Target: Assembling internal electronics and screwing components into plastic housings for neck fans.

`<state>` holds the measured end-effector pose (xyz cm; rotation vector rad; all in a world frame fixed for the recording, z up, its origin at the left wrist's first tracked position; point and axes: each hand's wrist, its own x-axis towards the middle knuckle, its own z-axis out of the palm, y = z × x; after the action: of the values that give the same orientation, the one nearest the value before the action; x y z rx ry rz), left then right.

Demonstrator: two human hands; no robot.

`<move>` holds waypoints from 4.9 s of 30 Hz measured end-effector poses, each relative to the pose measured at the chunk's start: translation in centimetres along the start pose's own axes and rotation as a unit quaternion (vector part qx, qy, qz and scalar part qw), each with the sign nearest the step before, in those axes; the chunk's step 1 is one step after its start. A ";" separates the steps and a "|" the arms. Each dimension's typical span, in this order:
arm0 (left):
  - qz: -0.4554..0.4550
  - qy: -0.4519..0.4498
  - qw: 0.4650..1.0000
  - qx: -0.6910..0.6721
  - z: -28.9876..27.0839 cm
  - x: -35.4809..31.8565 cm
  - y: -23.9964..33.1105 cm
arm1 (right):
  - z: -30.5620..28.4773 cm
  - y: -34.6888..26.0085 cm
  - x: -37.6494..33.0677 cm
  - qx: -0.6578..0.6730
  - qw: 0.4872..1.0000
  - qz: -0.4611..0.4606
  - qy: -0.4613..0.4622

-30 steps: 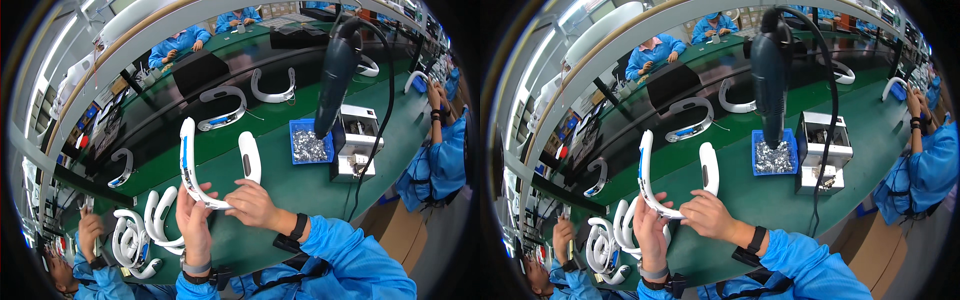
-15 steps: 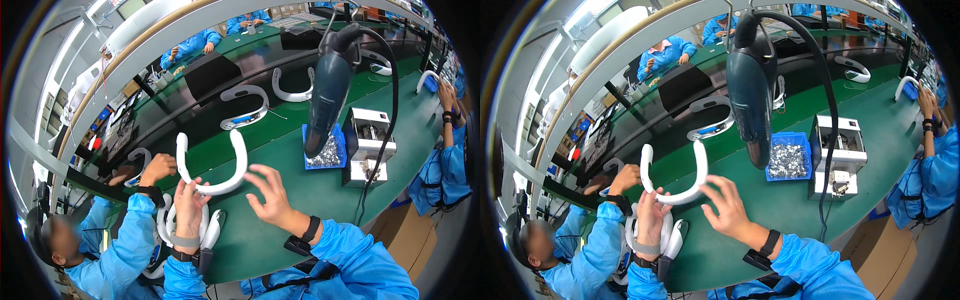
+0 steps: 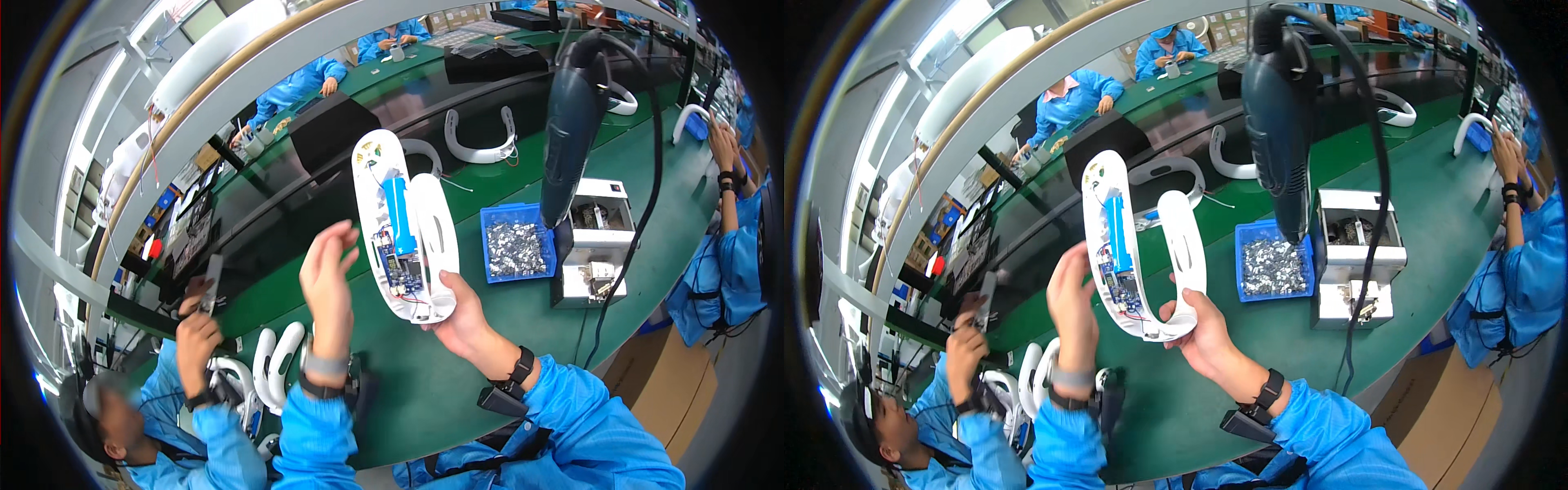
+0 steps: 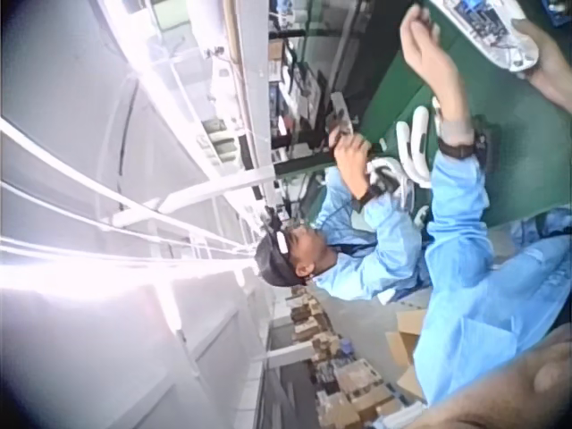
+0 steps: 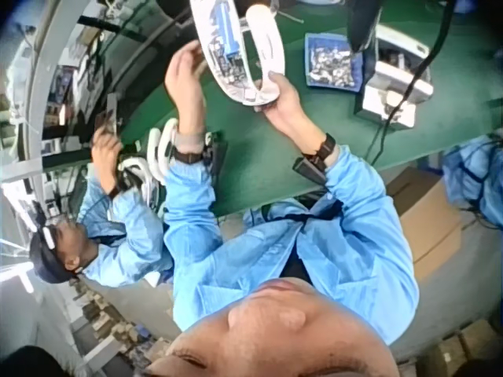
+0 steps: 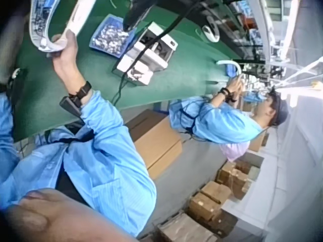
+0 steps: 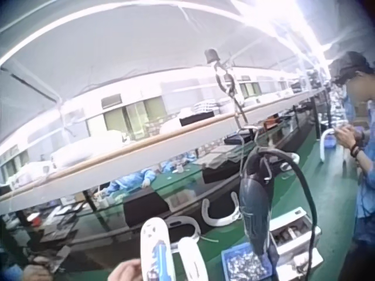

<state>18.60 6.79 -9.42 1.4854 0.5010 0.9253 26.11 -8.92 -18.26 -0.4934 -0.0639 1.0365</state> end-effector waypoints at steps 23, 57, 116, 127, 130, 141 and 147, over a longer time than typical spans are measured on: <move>0.252 -0.235 0.803 0.486 17.2 22.2 -18.2 | -0.4 -1.6 0.9 0.107 0.986 -0.052 0.120; 0.566 -0.072 0.623 0.535 6.3 1.0 30.7 | -4.5 2.0 13.3 -0.581 0.734 -0.344 0.077; -0.021 -0.072 0.754 0.653 -38.5 11.7 -5.1 | -0.5 2.1 4.6 -0.854 0.435 -0.253 -0.132; 0.070 -0.438 0.728 0.524 -14.3 2.4 13.7 | 6.1 -0.2 -0.7 -0.686 0.563 -0.441 -0.136; 0.109 -0.520 0.660 0.531 -9.4 -0.1 15.6 | 9.5 -2.7 -3.6 -0.695 0.524 -0.436 -0.229; 0.049 -0.657 0.609 0.442 -1.7 -1.3 15.0 | 9.1 -5.7 -10.3 -0.630 0.726 -0.174 -0.213; -0.010 -0.687 0.629 0.364 -1.1 -1.1 13.1 | 6.8 -5.9 -11.3 -0.623 0.722 -0.188 -0.235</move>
<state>14.31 4.68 2.84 2.3896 -0.3499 -0.7286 23.08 -18.31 -7.70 -1.3536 -1.3480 0.5494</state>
